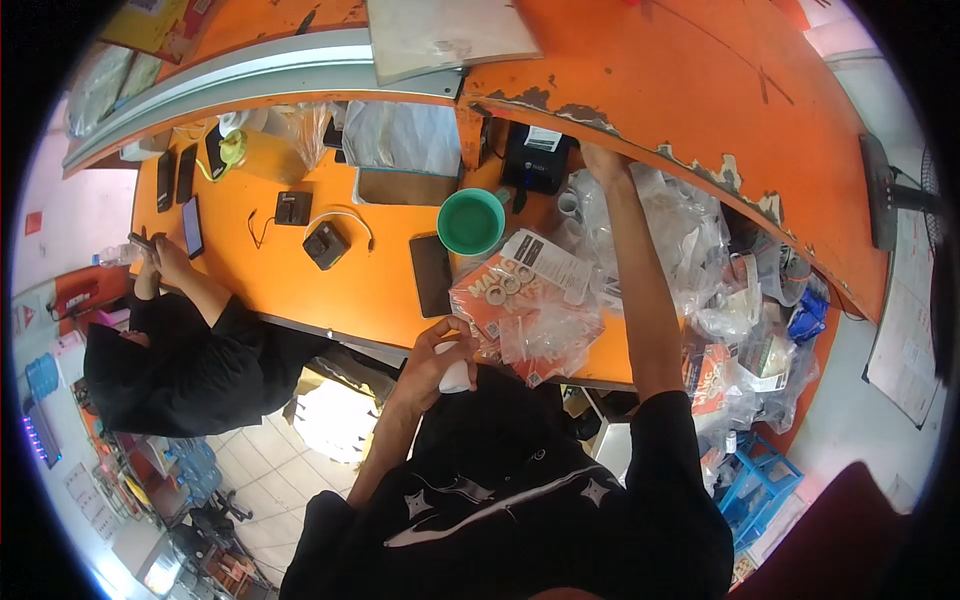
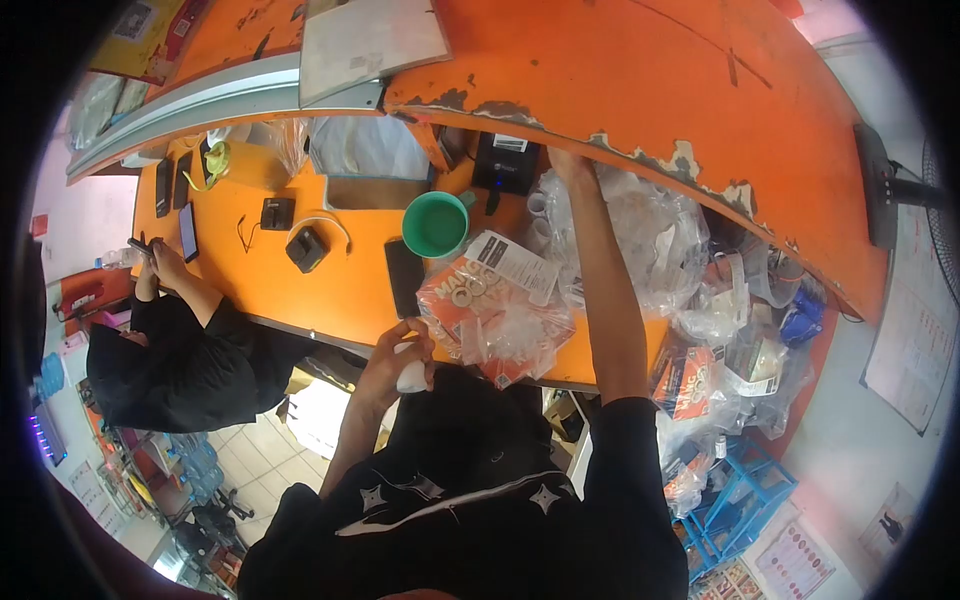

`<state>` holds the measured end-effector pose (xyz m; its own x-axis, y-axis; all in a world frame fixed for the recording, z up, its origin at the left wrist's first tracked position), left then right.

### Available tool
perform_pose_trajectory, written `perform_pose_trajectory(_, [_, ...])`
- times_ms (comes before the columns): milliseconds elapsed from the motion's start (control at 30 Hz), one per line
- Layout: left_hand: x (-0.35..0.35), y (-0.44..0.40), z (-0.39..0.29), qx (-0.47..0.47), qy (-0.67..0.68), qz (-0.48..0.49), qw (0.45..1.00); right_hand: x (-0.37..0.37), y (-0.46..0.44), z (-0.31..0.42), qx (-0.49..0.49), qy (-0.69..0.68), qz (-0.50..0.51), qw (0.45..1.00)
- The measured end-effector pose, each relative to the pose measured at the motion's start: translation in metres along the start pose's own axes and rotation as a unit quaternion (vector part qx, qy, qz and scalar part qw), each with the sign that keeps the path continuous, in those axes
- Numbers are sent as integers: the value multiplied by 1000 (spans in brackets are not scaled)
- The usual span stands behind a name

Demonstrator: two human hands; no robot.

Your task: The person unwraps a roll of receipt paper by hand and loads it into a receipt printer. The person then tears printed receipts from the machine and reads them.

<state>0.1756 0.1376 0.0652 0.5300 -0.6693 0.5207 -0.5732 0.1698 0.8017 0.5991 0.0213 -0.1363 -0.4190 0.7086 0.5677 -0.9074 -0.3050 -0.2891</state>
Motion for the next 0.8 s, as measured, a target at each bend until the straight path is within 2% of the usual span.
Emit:
perform_pose_trajectory(67, [1, 1, 1, 6, -5, -4, 1000, 25, 5, 17, 59, -2, 6, 998])
perform_pose_trajectory(167, [0, 2, 3, 12, -12, -9, 1000, 51, 11, 36, 174, -112, -69, 976])
perform_pose_trajectory(233, [-3, 2, 7, 12, -10, -12, 1000, 68, 12, 45, 189, 5, 26, 982])
perform_pose_trajectory(267, [-4, 2, 7, 15, -15, -16, 1000, 76, 12, 50, 195, 64, 74, 976])
perform_pose_trajectory(367, [-3, 3, 7, 21, -24, -18, 999, 107, 23, 75, 137, 241, 87, 957])
perform_pose_trajectory(400, [-3, 4, 6, 22, -25, -15, 999, 120, 28, 89, 150, 165, 76, 972])
perform_pose_trajectory(700, [3, 10, 3, 54, -51, 23, 997, 197, 100, 224, 173, 183, 157, 955])
perform_pose_trajectory(767, [8, 8, -1, 69, -76, 46, 994, 203, 123, 238, 130, 158, 175, 963])
perform_pose_trajectory(800, [12, 7, -4, 80, -93, 60, 991, 210, 134, 250, 159, 166, 170, 958])
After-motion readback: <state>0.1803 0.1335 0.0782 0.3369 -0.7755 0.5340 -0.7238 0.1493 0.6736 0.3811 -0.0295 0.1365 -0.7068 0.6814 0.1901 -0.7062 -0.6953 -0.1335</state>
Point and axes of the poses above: each hand's wrist, its own y-axis away from the middle knuckle, its own x-axis out of the palm, z = x × y, the point moved 1 cm from there along -y, towards the middle knuckle, and after that the axes turned 15 degrees about -x, right-handed, at the moved point
